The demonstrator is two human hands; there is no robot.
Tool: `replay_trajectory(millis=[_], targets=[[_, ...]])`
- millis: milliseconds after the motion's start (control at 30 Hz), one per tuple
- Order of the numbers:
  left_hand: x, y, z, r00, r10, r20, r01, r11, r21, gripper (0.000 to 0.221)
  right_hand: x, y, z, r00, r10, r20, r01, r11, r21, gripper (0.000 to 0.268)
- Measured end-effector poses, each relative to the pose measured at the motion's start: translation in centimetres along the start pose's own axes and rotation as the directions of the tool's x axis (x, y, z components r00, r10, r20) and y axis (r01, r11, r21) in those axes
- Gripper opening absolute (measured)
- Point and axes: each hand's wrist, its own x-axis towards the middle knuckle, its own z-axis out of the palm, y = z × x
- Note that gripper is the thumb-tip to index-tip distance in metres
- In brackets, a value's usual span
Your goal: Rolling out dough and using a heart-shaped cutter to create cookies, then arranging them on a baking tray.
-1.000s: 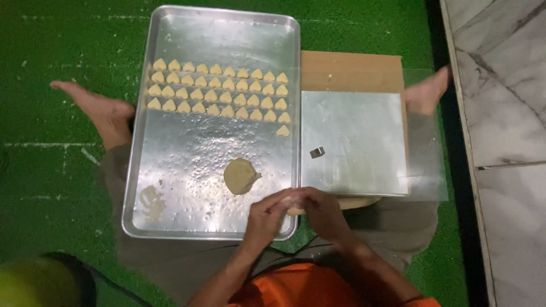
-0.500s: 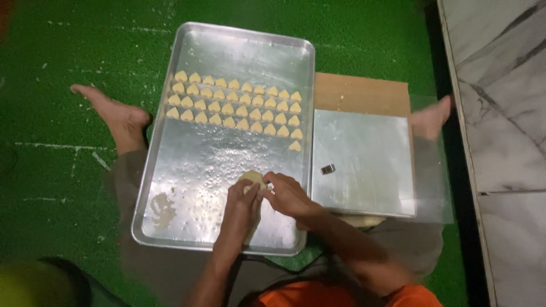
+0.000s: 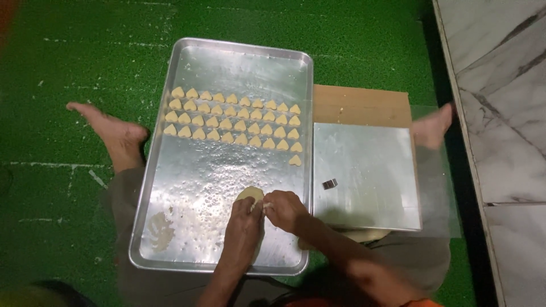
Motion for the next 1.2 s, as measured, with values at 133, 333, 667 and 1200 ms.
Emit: replay_trajectory(millis=[133, 333, 667, 1200], targets=[[0.4, -0.1, 0.2, 0.995, -0.045, 0.090, 0.045, 0.999, 0.008, 0.024, 0.2, -0.8, -1.2, 0.944, -0.329, -0.038, 0.331, 0.940, 0.082, 0.013], [0.8, 0.1, 0.1, 0.990, -0.060, 0.129, 0.053, 0.997, 0.057, 0.029, 0.3, 0.6, 0.6, 0.900, -0.401, -0.173, 0.402, 0.915, -0.031, 0.017], [1.7, -1.2, 0.9, 0.992, -0.060, 0.115, 0.055, 0.998, 0.041, 0.025, 1.6, -3.7, -2.7, 0.828, 0.428, 0.361, -0.414, 0.902, -0.120, 0.005], [1.1, -0.7, -0.9, 0.985, -0.085, 0.152, 0.126, 0.950, -0.284, 0.024, -4.9, -8.5, -10.5, 0.657, 0.586, 0.473, -0.746, 0.598, 0.294, 0.039]])
